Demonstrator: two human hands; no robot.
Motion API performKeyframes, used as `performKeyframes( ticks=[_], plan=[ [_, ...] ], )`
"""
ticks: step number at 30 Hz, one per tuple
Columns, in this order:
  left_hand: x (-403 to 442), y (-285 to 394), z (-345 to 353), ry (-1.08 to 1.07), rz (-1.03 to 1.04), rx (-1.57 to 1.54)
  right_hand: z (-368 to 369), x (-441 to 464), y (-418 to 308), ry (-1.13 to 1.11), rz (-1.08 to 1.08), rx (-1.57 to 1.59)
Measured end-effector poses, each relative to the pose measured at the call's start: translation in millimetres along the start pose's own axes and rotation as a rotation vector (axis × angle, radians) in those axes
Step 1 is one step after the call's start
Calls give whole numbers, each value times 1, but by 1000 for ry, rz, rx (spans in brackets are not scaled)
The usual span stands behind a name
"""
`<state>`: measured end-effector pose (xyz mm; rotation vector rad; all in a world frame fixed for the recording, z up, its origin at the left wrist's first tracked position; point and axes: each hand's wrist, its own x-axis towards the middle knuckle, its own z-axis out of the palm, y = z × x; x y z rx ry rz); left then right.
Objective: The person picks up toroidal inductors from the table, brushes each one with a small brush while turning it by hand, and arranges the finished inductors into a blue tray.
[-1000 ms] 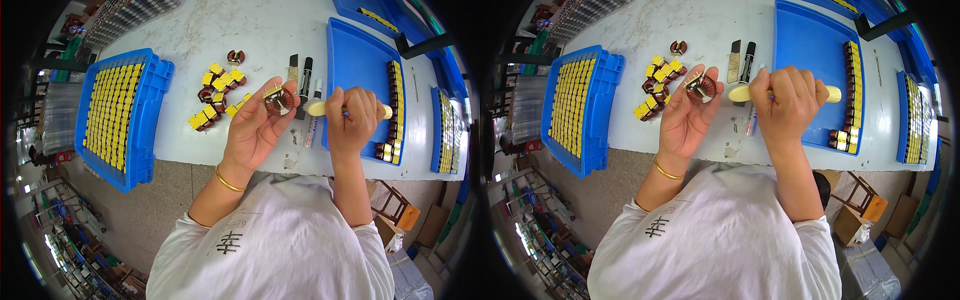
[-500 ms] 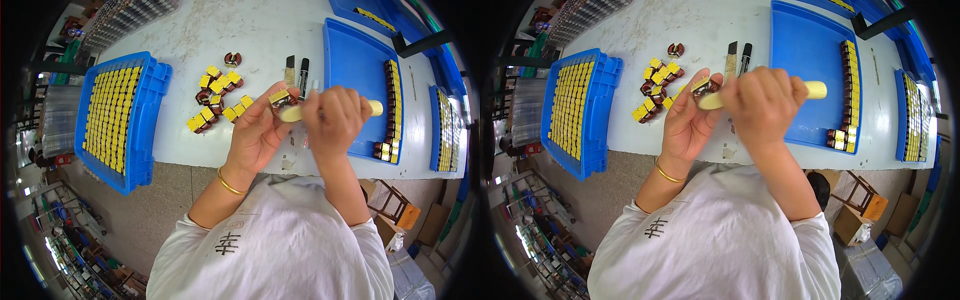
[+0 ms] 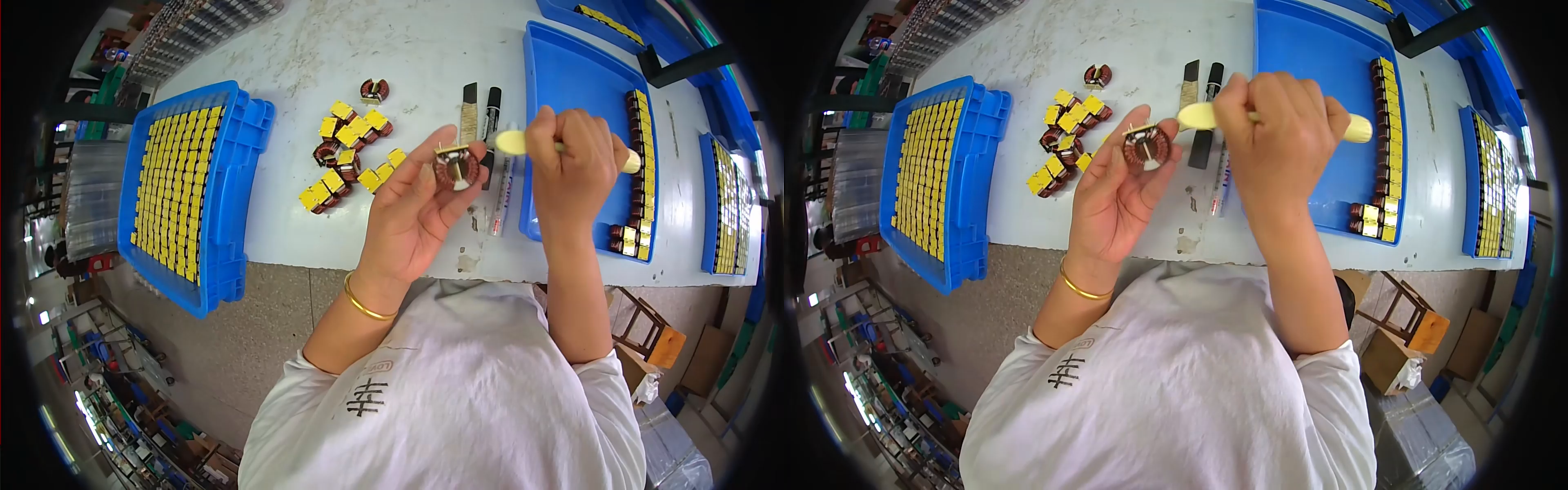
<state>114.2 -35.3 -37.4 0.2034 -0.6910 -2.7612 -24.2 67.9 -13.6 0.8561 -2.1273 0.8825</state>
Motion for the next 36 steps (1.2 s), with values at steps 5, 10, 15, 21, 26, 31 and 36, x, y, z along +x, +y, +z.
performKeyframes(
  ticks=[5,10,15,21,26,31,36],
  plan=[
    [4,2,4,14,-57,-82,-4,-4,-19,-55,3,123],
    [3,2,-2,55,-30,106,-6,-4,-13,-100,75,91],
    [1,0,-6,59,-29,140,2,-5,-20,6,-74,5],
    [4,7,-1,254,45,195,-17,-21,-17,-171,-74,90],
    [3,5,3,243,38,164,-10,-41,-30,-261,-85,85],
    [0,6,1,173,58,156,-5,-47,-28,-223,-99,75],
    [-1,3,-2,125,80,157,-3,-48,-30,-158,-98,99]
  ],
)
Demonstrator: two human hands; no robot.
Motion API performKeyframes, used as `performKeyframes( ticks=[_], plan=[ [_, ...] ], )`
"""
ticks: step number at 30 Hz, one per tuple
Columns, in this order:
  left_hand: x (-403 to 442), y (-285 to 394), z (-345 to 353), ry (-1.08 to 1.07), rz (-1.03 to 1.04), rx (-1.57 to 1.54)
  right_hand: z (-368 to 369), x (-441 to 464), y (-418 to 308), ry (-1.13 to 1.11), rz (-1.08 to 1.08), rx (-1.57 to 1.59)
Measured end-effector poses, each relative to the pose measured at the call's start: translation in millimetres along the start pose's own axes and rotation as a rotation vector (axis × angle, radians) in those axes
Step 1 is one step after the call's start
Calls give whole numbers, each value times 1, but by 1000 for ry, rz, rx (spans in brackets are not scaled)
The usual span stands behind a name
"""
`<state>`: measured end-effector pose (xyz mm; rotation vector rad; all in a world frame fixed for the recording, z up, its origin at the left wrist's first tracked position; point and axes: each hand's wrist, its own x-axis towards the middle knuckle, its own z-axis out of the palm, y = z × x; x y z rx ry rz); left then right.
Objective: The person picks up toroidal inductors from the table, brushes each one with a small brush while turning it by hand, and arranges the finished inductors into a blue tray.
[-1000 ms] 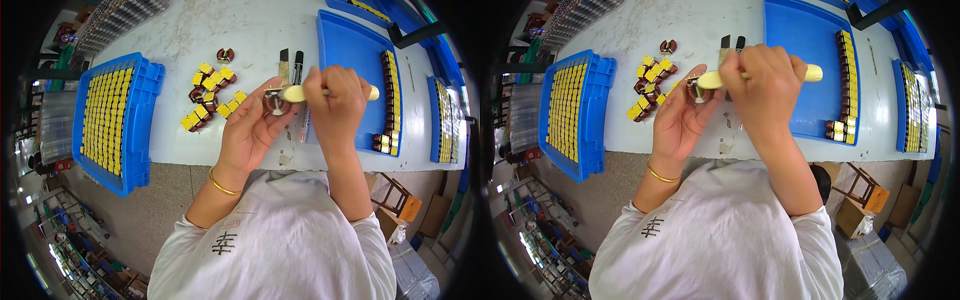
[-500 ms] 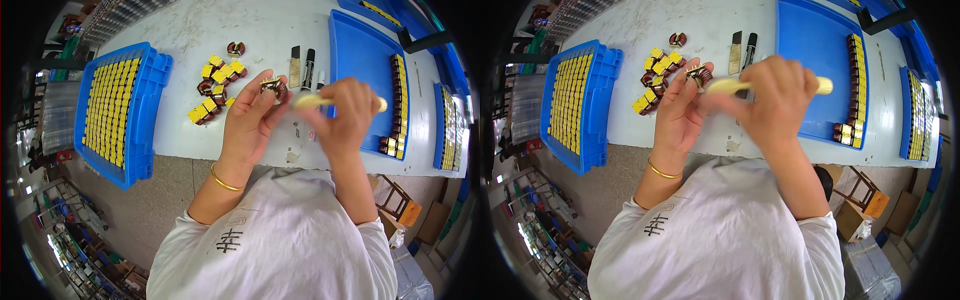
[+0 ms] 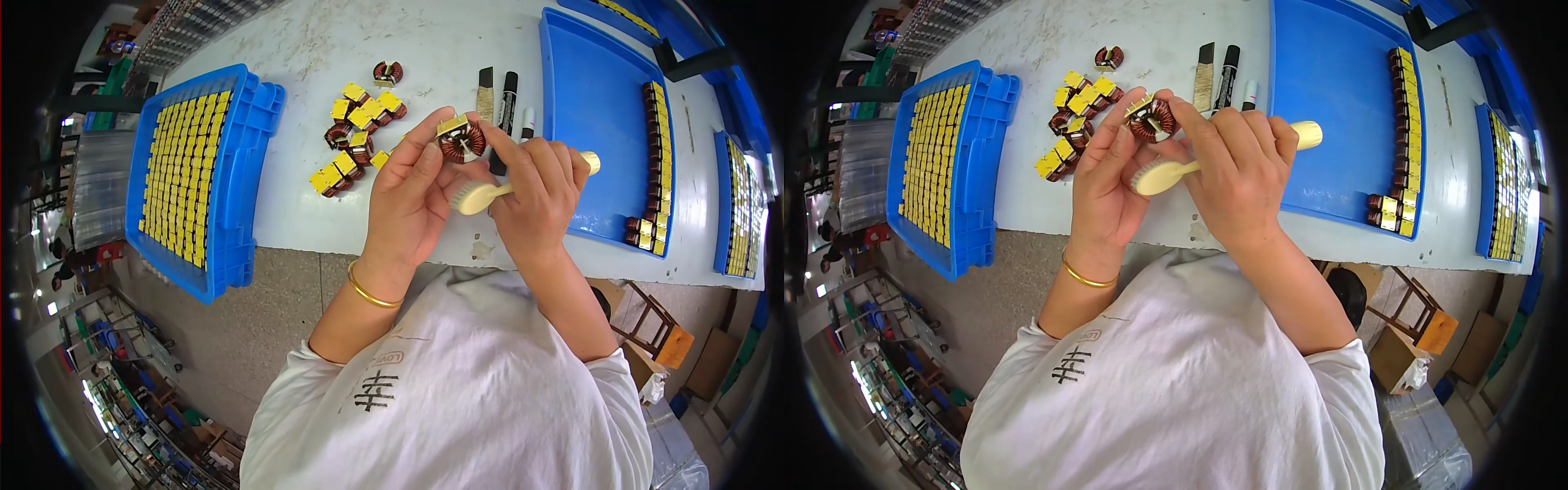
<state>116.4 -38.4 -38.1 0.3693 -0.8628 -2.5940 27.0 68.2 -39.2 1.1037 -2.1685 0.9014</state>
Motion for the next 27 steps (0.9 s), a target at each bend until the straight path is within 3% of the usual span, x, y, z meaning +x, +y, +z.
performKeyframes(
  ticks=[27],
  plan=[
    [1,-2,2,25,-22,-3,1,-2,3,19,12,25]
  ],
)
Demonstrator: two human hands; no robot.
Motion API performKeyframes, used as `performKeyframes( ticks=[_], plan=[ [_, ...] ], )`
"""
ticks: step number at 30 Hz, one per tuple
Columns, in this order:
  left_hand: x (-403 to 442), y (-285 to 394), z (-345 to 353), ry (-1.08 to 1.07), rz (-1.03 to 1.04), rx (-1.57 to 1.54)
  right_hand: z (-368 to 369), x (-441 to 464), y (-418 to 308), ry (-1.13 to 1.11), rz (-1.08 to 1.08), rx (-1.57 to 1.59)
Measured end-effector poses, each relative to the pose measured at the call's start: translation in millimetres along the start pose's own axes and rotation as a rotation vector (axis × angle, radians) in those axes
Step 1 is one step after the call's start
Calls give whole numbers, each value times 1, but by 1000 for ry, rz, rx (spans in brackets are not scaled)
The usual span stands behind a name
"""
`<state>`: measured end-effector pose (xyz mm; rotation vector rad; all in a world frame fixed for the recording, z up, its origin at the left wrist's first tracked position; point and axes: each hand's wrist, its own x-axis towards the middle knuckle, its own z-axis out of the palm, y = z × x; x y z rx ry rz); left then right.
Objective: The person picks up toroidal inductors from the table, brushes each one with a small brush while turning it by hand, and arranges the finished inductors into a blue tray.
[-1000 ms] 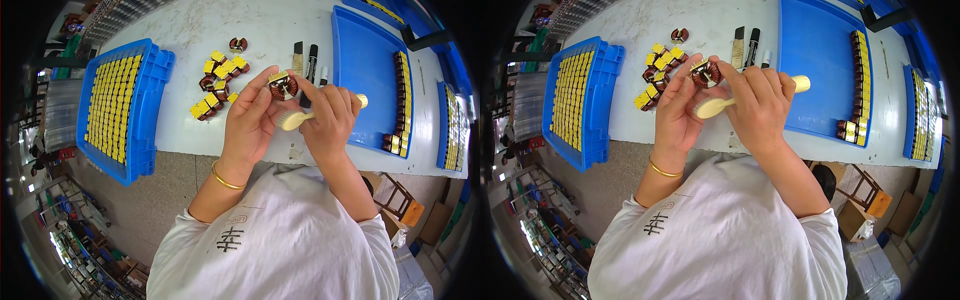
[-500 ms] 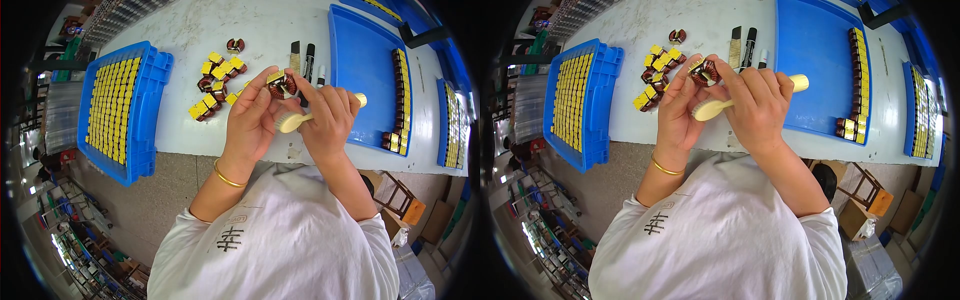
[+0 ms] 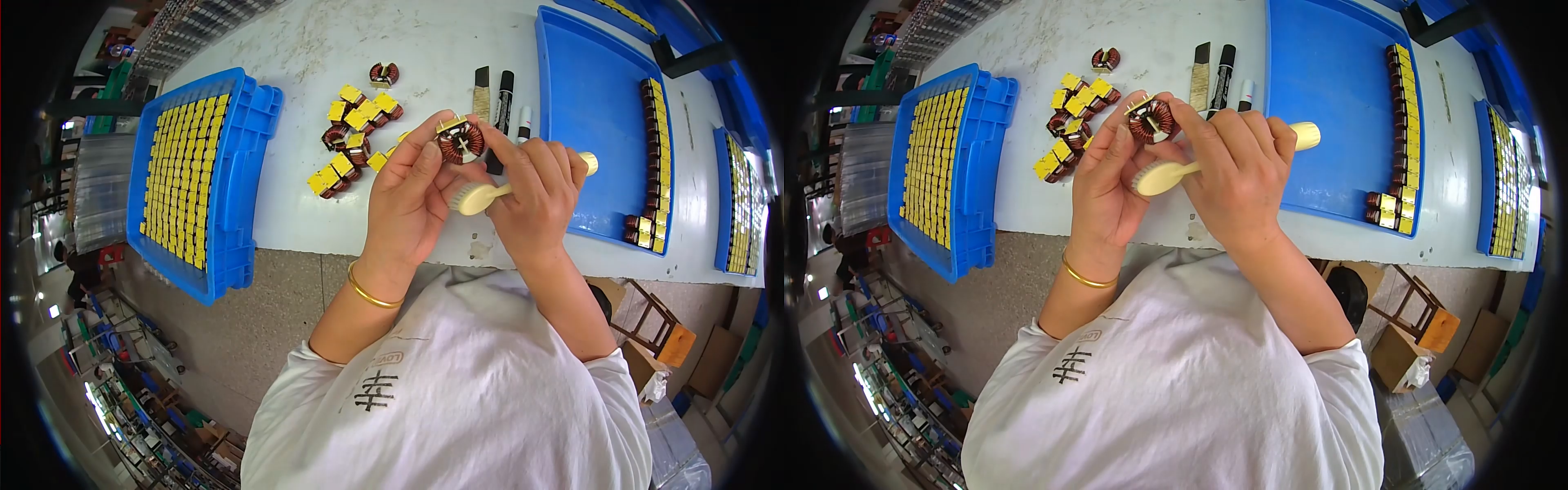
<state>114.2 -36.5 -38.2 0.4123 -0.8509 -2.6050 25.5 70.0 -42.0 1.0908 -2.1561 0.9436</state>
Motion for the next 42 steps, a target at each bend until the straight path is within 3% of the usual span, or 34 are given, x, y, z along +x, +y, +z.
performKeyframes(
  ticks=[36,42],
  plan=[
    [-1,4,-1,66,-57,34,-6,-3,0,-84,29,88],
    [4,12,-12,-58,-117,38,-5,-5,-1,-73,25,49]
  ],
)
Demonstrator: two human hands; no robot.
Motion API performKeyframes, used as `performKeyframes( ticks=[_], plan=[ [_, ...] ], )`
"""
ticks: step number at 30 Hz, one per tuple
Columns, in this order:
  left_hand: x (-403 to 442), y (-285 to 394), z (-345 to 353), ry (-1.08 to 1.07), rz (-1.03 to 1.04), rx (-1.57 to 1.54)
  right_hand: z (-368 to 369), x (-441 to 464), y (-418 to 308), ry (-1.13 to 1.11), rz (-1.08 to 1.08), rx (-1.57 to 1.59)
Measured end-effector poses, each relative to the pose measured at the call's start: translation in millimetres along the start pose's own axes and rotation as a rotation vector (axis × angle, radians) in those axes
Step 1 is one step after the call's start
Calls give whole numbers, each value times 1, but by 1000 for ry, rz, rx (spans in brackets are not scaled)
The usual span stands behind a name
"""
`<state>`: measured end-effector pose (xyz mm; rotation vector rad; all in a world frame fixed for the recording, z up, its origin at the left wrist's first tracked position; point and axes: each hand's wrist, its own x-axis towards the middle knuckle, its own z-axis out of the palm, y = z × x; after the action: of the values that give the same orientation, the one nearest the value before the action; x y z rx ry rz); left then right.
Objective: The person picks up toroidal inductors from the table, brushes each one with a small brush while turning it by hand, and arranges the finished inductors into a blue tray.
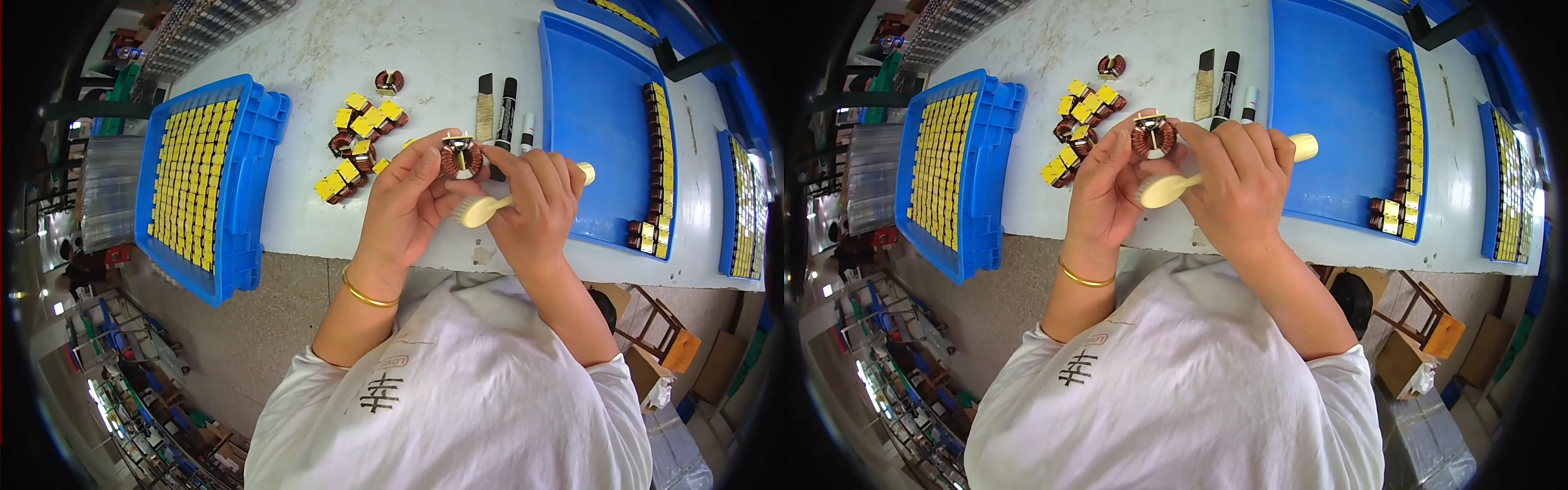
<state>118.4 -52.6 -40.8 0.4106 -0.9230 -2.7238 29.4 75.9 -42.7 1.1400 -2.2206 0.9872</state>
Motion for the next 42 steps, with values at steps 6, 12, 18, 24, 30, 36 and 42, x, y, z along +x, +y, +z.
performKeyframes(
  ticks=[6,12,18,24,30,36,42],
  plan=[
    [-1,7,1,-5,-34,107,-3,1,-2,12,17,23],
    [-1,6,4,21,-53,117,-5,-1,0,12,39,39],
    [-1,7,3,17,-89,134,-6,-2,-1,14,55,50],
    [-1,11,4,25,-92,164,-6,-2,-1,-5,51,54],
    [-1,19,8,47,-108,258,-6,0,-1,-37,14,37],
    [-1,18,5,37,-98,251,-4,1,-2,-26,6,43],
    [2,16,3,66,-84,200,-5,0,-2,-30,17,47]
  ],
)
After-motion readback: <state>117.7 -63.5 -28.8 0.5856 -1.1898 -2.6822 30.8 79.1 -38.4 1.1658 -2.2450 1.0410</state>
